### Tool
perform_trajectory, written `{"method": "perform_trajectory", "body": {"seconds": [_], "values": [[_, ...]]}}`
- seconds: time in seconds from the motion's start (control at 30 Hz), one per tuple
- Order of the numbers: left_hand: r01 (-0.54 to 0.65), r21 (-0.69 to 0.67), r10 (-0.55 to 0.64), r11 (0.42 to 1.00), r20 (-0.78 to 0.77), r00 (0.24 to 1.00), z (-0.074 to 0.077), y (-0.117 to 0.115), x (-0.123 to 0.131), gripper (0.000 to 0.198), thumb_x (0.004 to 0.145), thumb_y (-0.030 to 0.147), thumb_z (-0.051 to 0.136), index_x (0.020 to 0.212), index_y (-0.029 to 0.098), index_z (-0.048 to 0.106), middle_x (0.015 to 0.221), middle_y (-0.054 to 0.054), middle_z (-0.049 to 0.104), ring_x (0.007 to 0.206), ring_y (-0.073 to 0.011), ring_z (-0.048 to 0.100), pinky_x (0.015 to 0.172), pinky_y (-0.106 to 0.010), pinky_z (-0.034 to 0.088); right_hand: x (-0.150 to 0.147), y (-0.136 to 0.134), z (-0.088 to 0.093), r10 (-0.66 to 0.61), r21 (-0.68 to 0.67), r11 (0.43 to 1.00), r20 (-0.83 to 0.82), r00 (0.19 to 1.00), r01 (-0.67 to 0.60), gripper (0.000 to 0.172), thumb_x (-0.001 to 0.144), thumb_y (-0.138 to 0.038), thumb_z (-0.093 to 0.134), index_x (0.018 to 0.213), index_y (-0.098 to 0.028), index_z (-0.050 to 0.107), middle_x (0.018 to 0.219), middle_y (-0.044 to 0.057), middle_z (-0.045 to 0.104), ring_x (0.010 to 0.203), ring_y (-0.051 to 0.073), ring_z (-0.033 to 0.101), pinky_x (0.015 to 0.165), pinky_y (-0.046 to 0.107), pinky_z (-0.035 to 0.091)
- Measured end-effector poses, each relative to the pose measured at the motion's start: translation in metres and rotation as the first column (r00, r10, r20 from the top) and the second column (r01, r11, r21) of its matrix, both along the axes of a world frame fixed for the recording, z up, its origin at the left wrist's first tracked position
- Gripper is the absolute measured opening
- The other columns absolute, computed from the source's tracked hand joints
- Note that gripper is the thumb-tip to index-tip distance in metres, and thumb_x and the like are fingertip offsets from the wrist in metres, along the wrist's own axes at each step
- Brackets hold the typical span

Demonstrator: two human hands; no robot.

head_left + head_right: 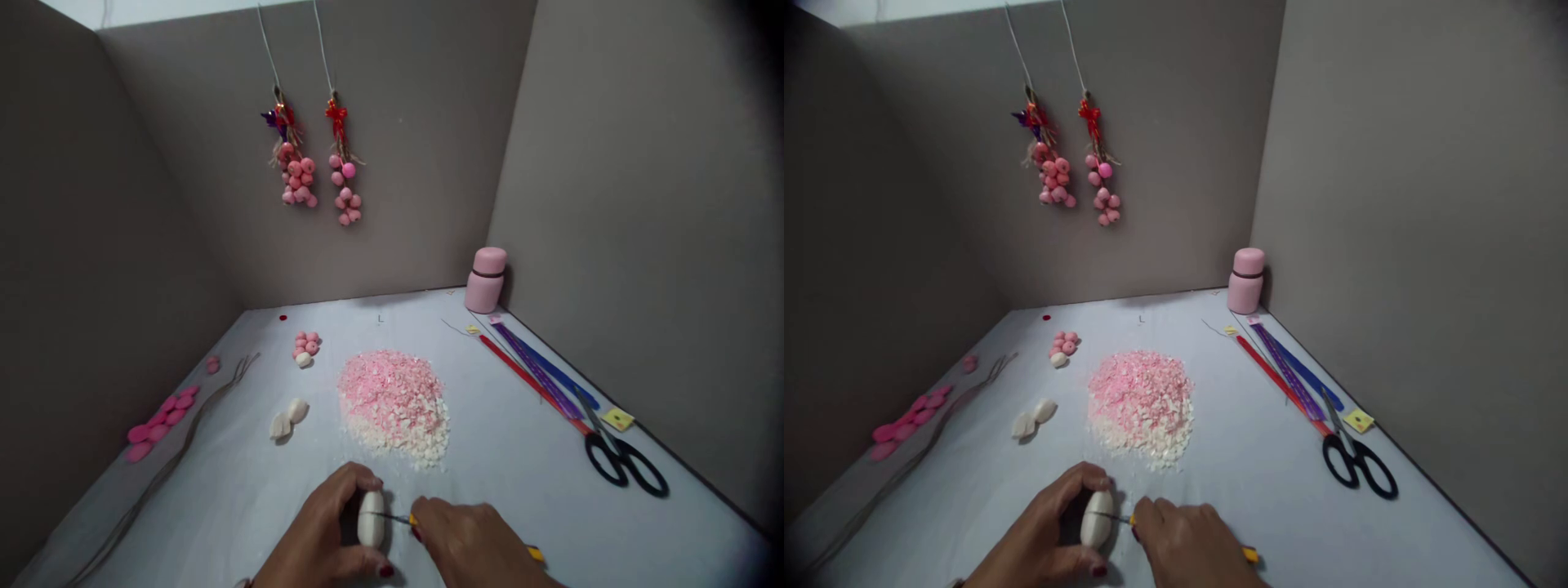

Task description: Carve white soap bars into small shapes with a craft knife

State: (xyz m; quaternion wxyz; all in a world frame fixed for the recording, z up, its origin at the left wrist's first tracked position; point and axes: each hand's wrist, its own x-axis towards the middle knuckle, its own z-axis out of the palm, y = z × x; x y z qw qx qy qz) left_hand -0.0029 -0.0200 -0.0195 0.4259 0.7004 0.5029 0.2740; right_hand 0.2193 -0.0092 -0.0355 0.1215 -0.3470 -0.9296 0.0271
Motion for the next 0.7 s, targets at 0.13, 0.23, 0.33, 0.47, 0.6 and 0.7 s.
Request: {"method": "perform_trajectory", "body": {"seconds": [0.13, 0.23, 0.33, 0.47, 0.6, 0.7], "values": [[0.006, -0.006, -0.006, 1.0, -0.007, 1.0, -0.0004, 0.0008, 0.0005, 0.053, 0.059, 0.023, 0.086, 0.101, 0.023, 0.054, 0.1, -0.004, 0.06, 0.091, -0.0269, 0.057, 0.079, -0.037, 0.043, -0.0016, 0.0009, -0.0017, 0.007, 0.004, 1.0, 0.015, 1.0, -0.008, 0.017, 0.078, -0.011, 0.055, 0.083, -0.022, 0.044, 0.065, -0.003, 0.064, 0.046, 0.017, 0.062, 0.04, 0.032, 0.019], [0.014, -0.004, -0.014, 1.0, 0.018, 1.0, -0.0015, 0.0021, 0.0005, 0.053, 0.059, 0.023, 0.085, 0.102, 0.023, 0.055, 0.1, -0.004, 0.06, 0.091, -0.0266, 0.057, 0.079, -0.037, 0.043, -0.0032, 0.002, -0.0013, -0.002, 0.004, 1.0, 0.044, 0.999, 0.002, 0.022, 0.069, -0.008, 0.057, 0.082, -0.022, 0.045, 0.061, -0.003, 0.064, 0.043, 0.018, 0.061, 0.039, 0.032, 0.014], [0.022, -0.009, -0.022, 1.0, 0.05, 0.999, -0.0018, 0.0025, 0.0004, 0.048, 0.062, 0.026, 0.083, 0.101, 0.023, 0.056, 0.098, -0.003, 0.06, 0.089, -0.0254, 0.057, 0.077, -0.036, 0.043, -0.0049, 0.0027, -0.0016, -0.02, 0.029, 0.999, 0.065, 0.998, 0.018, 0.027, 0.06, -0.005, 0.057, 0.079, -0.021, 0.047, 0.057, -0.003, 0.064, 0.039, 0.019, 0.061, 0.039, 0.032, 0.009], [0.015, -0.023, -0.014, 1.0, 0.051, 0.999, -0.0042, 0.0016, -0.0013, 0.049, 0.063, 0.03, 0.083, 0.102, 0.024, 0.055, 0.098, -0.003, 0.059, 0.088, -0.0256, 0.056, 0.076, -0.036, 0.042, -0.0067, 0.0025, -0.0025, -0.02, 0.044, 0.999, 0.062, 0.998, 0.018, 0.029, 0.056, -0.004, 0.057, 0.078, -0.02, 0.049, 0.053, -0.003, 0.064, 0.037, 0.02, 0.061, 0.038, 0.033, 0.005], [0.019, -0.031, -0.018, 0.999, 0.036, 0.999, -0.0076, 0.0012, -0.0029, 0.052, 0.063, 0.039, 0.082, 0.104, 0.024, 0.054, 0.098, -0.003, 0.058, 0.086, -0.0258, 0.056, 0.074, -0.037, 0.042, -0.0079, 0.003, -0.0003, -0.029, -0.002, 1.0, 0.084, 0.996, 0.029, 0.025, 0.057, -0.006, 0.059, 0.078, -0.019, 0.052, 0.053, -0.002, 0.065, 0.038, 0.02, 0.062, 0.038, 0.033, 0.004], [0.013, -0.033, -0.012, 0.999, 0.037, 0.999, -0.0081, 0.0015, -0.0033, 0.053, 0.062, 0.043, 0.082, 0.103, 0.024, 0.054, 0.097, -0.003, 0.058, 0.085, -0.0257, 0.055, 0.073, -0.036, 0.041, -0.009, 0.0042, 0.0042, -0.027, -0.058, 0.998, 0.134, 0.991, 0.035, 0.025, 0.058, -0.007, 0.059, 0.079, -0.019, 0.053, 0.055, 0.0, 0.067, 0.041, 0.021, 0.064, 0.037, 0.032, 0.005]]}}
